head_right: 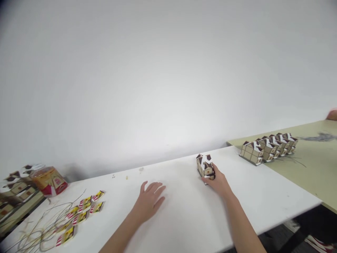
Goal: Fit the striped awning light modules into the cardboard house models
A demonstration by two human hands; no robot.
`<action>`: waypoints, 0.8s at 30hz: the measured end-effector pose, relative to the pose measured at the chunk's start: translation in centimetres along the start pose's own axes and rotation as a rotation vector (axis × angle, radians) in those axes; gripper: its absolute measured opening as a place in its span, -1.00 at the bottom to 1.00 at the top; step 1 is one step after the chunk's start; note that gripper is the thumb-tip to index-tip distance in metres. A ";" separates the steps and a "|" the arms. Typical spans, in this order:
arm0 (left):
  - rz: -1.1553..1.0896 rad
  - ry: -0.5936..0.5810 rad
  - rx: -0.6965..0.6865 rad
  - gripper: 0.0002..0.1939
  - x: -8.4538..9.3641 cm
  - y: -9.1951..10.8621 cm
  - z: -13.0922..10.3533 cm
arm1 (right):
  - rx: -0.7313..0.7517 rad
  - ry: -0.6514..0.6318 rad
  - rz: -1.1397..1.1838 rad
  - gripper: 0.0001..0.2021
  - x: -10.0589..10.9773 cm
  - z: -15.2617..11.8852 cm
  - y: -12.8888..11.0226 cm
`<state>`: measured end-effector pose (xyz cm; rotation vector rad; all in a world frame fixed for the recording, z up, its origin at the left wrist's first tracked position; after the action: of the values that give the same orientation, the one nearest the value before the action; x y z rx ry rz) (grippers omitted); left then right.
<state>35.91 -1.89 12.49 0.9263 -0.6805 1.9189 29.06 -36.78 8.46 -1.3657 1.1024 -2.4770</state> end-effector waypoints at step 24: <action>-0.701 -0.040 0.715 -0.18 1.2 -3.0 -2.1 | 0.817 -0.051 -0.324 -0.13 -8.8 -8.7 -19.2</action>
<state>37.45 1.63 12.53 1.4046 0.3404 1.4852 32.15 -14.37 11.73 -1.3620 -0.1935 -2.5843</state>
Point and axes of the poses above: each hand's wrist, its own z-axis towards the middle knuckle, its own x-axis out of the back of the hand, y = z × x, the point moved 4 cm from there along z, towards the middle knuckle, and after that the axes turned 4 degrees about -x, right-handed, at the moved point
